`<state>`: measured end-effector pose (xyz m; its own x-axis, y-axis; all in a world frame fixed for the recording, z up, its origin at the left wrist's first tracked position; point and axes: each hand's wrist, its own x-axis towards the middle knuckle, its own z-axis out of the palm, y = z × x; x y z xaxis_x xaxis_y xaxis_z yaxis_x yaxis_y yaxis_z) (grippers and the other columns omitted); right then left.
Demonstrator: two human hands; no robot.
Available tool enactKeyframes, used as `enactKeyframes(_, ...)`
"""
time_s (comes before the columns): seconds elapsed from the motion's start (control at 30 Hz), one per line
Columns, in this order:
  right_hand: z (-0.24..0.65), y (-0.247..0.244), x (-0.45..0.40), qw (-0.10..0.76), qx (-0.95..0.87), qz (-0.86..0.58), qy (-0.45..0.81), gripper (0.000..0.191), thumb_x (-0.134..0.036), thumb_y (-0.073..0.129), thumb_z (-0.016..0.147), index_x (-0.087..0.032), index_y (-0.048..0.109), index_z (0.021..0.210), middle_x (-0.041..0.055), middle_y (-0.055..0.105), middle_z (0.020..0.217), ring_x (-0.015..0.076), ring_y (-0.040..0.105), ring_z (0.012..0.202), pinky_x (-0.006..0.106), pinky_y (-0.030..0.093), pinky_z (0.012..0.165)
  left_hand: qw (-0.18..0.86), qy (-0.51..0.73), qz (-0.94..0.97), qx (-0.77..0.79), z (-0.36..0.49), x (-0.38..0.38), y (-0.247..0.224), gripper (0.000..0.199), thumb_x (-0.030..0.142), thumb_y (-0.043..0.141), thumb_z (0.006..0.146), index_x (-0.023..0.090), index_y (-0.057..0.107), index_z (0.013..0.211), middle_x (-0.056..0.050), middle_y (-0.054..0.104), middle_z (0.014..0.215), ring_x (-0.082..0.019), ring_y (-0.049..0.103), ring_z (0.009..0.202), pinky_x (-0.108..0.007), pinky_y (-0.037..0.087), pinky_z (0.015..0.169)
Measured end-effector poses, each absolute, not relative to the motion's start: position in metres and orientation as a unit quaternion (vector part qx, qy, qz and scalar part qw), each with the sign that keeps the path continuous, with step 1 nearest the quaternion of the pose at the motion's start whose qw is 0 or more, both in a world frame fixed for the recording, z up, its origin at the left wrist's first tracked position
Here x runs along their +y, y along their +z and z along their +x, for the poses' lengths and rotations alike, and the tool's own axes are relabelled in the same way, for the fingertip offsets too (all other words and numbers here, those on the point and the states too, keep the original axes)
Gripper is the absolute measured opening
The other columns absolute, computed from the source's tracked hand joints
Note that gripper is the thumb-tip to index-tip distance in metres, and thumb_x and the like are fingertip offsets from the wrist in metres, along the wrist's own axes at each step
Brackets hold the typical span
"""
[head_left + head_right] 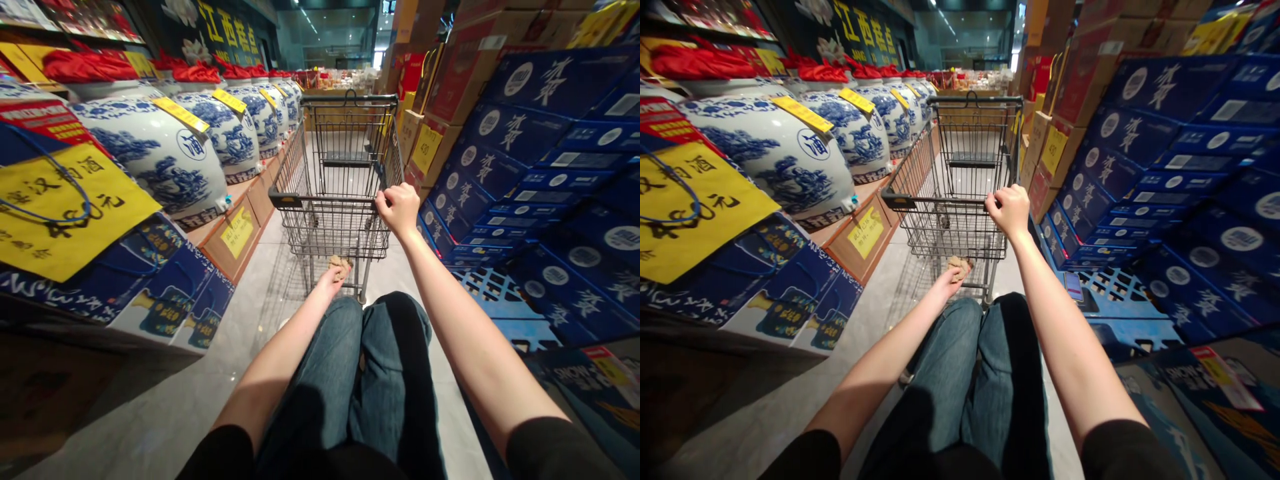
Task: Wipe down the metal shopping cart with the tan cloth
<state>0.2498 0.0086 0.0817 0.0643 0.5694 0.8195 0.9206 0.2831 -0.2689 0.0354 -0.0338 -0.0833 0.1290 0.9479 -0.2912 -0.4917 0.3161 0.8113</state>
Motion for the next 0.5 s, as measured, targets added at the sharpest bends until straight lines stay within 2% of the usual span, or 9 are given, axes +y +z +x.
enactKeyframes(0.1,0.250,0.081,0.007,0.456,-0.659,-0.565,-0.194,0.043,-0.032,0.054,0.094,-0.027,0.030,0.059,0.0022,0.049,0.061,0.0216,0.048,0.073,0.040,0.042,0.080,0.650,0.486,0.344,0.472,0.013,-0.038,-0.060,0.042,0.043,0.071,0.103,0.018,0.065,0.136,-0.011,0.068,0.136,-0.025,0.071,0.116,-0.047,0.063,0.098)
enactKeyframes(0.13,0.250,0.081,0.007,0.458,-0.657,-0.565,-0.197,0.043,-0.032,0.054,0.094,-0.027,0.030,0.059,0.0021,0.048,0.060,0.0216,0.048,0.073,0.040,0.042,0.080,0.621,0.493,0.368,0.485,0.000,-0.037,-0.048,0.035,0.038,0.073,0.102,0.017,0.068,0.129,-0.009,0.071,0.130,-0.023,0.072,0.112,-0.045,0.064,0.096)
enactKeyframes(0.2,0.249,0.080,0.006,0.464,-0.651,-0.567,-0.201,0.042,-0.033,0.053,0.093,-0.027,0.030,0.058,0.0022,0.047,0.059,0.0216,0.047,0.073,0.040,0.041,0.079,0.549,0.526,0.415,0.499,-0.027,-0.031,-0.016,0.013,0.012,0.073,0.092,0.013,0.075,0.105,-0.008,0.075,0.113,-0.023,0.072,0.112,-0.039,0.060,0.104)
enactKeyframes(0.27,0.247,0.079,0.006,0.468,-0.646,-0.568,-0.202,0.041,-0.033,0.052,0.093,-0.027,0.031,0.058,0.0025,0.048,0.060,0.0219,0.047,0.073,0.041,0.041,0.080,0.450,0.576,0.468,0.497,-0.050,-0.021,0.018,0.030,0.000,0.069,0.084,0.019,0.078,0.106,-0.004,0.075,0.119,-0.022,0.067,0.126,-0.036,0.052,0.118)
enactKeyframes(0.33,0.246,0.079,0.005,0.468,-0.646,-0.568,-0.199,0.040,-0.033,0.052,0.092,-0.027,0.031,0.058,0.0031,0.050,0.060,0.0222,0.048,0.073,0.041,0.041,0.080,0.160,0.618,0.607,0.472,-0.062,-0.007,0.045,0.054,-0.002,0.062,0.083,0.023,0.076,0.128,-0.008,0.072,0.135,-0.026,0.064,0.137,-0.042,0.050,0.124)
enactKeyframes(0.4,0.245,0.079,0.003,0.468,-0.647,-0.569,-0.197,0.040,-0.033,0.051,0.092,-0.027,0.032,0.059,0.0037,0.051,0.061,0.0224,0.049,0.073,0.041,0.042,0.080,-0.007,0.581,0.698,0.417,-0.061,0.007,0.054,0.071,-0.007,0.053,0.080,0.024,0.071,0.141,-0.008,0.067,0.151,-0.027,0.055,0.151,-0.046,0.042,0.132)
enactKeyframes(0.43,0.245,0.079,0.002,0.467,-0.647,-0.570,-0.197,0.040,-0.033,0.052,0.092,-0.027,0.032,0.058,0.0039,0.052,0.061,0.0225,0.049,0.073,0.042,0.042,0.080,-0.043,0.549,0.736,0.395,-0.058,0.014,0.051,0.074,-0.008,0.051,0.078,0.024,0.070,0.142,-0.007,0.063,0.157,-0.027,0.049,0.157,-0.048,0.039,0.135)
enactKeyframes(0.5,0.245,0.080,0.001,0.465,-0.646,-0.572,-0.196,0.040,-0.033,0.053,0.092,-0.027,0.033,0.058,0.0042,0.053,0.061,0.0227,0.049,0.073,0.041,0.042,0.080,-0.052,0.479,0.784,0.391,-0.049,0.022,0.032,0.073,-0.007,0.049,0.078,0.021,0.070,0.142,-0.008,0.062,0.160,-0.027,0.050,0.157,-0.051,0.040,0.134)
